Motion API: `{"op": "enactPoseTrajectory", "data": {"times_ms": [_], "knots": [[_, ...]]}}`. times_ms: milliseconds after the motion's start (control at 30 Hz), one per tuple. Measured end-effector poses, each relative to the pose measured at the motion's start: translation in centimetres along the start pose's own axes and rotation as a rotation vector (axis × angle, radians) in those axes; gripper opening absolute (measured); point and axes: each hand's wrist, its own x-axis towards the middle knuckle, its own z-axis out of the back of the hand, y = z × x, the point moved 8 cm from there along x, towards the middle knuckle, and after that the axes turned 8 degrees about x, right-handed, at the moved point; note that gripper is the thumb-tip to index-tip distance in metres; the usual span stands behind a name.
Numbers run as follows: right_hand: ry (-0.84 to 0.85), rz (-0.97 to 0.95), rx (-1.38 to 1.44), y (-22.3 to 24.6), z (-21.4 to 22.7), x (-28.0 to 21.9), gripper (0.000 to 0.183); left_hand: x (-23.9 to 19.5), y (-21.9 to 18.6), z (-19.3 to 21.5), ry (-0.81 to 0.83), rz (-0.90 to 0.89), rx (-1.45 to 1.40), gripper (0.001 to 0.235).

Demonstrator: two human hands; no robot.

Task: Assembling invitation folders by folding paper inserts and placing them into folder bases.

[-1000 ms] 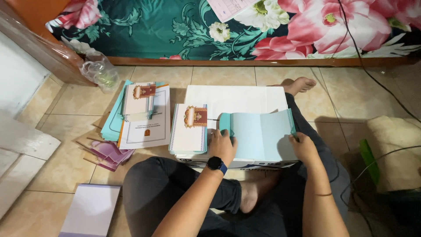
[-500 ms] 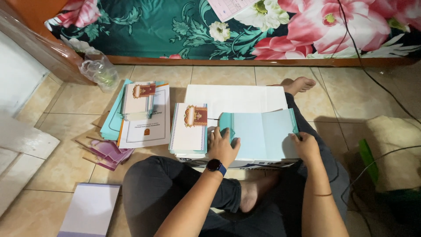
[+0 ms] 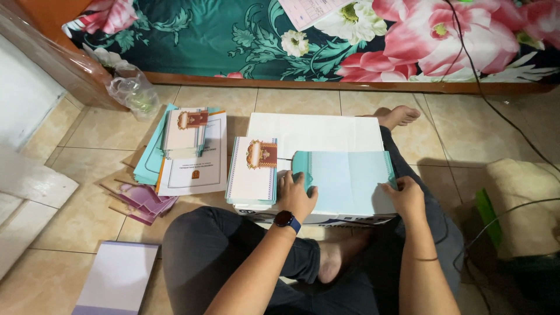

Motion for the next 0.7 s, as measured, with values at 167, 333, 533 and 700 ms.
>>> {"op": "enactPoseTrajectory", "data": {"times_ms": [167,333,533,700], "knots": [[-0.038,-0.004,-0.018,-0.1,-0.3,0.1,0.057,-0.2,-0.3,0.6,0.009,-0.007,-0.018,0.059],[-0.169,0.047,-0.324,-0.1,-1.3,-0.3,0.062,-0.6,-2.2,2.2,0.081,-0.044,0.067,0.051],[-0.249,0.669,-0.734,6.9,-7.8,-5.9,0.053,-0.4,-5.0,0.2,0.247,-0.234,0.268,0.045],[0.296,0.427,-0.721,5.5,-14.1,-4.2,0.066,0.7,-4.2,-3.8,0.395,-0.34,0.12,0.058]]}}
